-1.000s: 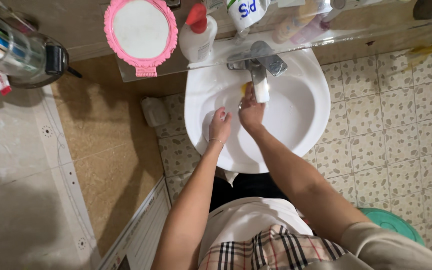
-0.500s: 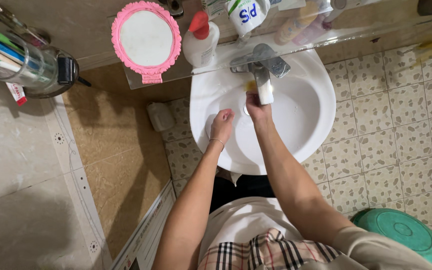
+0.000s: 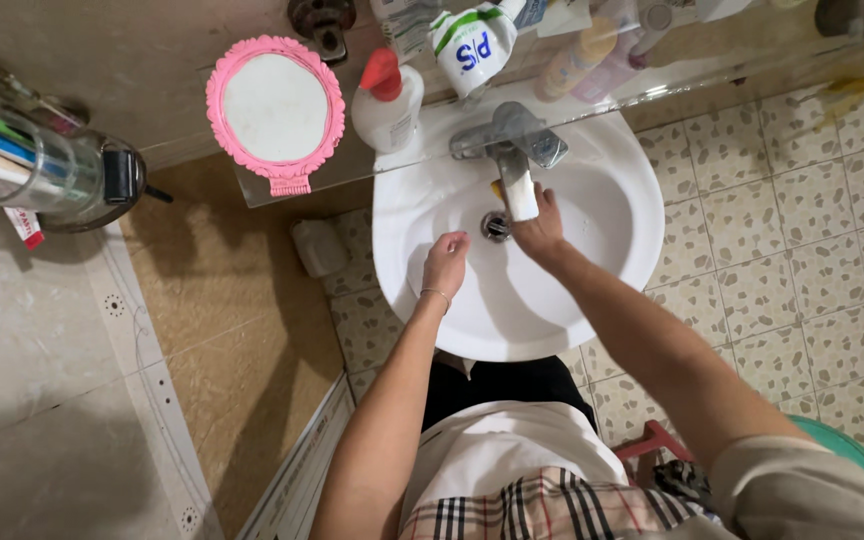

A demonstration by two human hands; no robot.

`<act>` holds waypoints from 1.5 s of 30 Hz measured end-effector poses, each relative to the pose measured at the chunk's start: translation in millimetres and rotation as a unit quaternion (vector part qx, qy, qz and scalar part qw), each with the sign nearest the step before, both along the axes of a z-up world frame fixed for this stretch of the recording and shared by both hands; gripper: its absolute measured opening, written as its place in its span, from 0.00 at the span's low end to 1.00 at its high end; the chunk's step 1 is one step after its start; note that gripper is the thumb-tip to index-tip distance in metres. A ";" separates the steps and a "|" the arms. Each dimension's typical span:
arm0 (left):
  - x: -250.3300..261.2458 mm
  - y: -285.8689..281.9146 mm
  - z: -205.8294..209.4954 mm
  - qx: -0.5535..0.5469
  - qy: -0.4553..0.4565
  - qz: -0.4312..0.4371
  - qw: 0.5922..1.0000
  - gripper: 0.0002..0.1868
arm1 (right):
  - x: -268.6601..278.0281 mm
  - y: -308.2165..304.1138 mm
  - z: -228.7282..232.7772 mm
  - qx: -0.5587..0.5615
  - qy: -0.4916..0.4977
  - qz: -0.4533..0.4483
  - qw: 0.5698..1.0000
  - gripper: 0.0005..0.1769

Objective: The person scrubs a bathroom sink and faucet using a yellow sponge under running water, then rinses the sponge and wipes the sink basin. The person also wipes a small pink-framed mirror with a white cloth.

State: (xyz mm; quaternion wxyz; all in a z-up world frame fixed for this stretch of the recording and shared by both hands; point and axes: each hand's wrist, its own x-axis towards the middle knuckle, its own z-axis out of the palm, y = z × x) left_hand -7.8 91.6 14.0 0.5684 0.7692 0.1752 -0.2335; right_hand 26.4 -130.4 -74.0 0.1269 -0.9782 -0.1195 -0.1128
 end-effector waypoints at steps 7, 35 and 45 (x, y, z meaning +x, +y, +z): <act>2.9 4.6 2.1 -0.027 0.014 0.015 0.999 0.21 | 4.9 46.5 -19.5 0.280 -0.063 -0.141 0.947 0.10; 2.5 -4.2 24.3 -0.036 0.034 0.030 0.998 0.22 | 17.4 58.4 -26.7 0.755 0.017 -0.322 0.571 0.18; -3.9 -15.4 23.6 -0.029 0.039 0.043 0.998 0.22 | 32.7 64.6 29.1 0.612 0.182 -0.361 0.680 0.12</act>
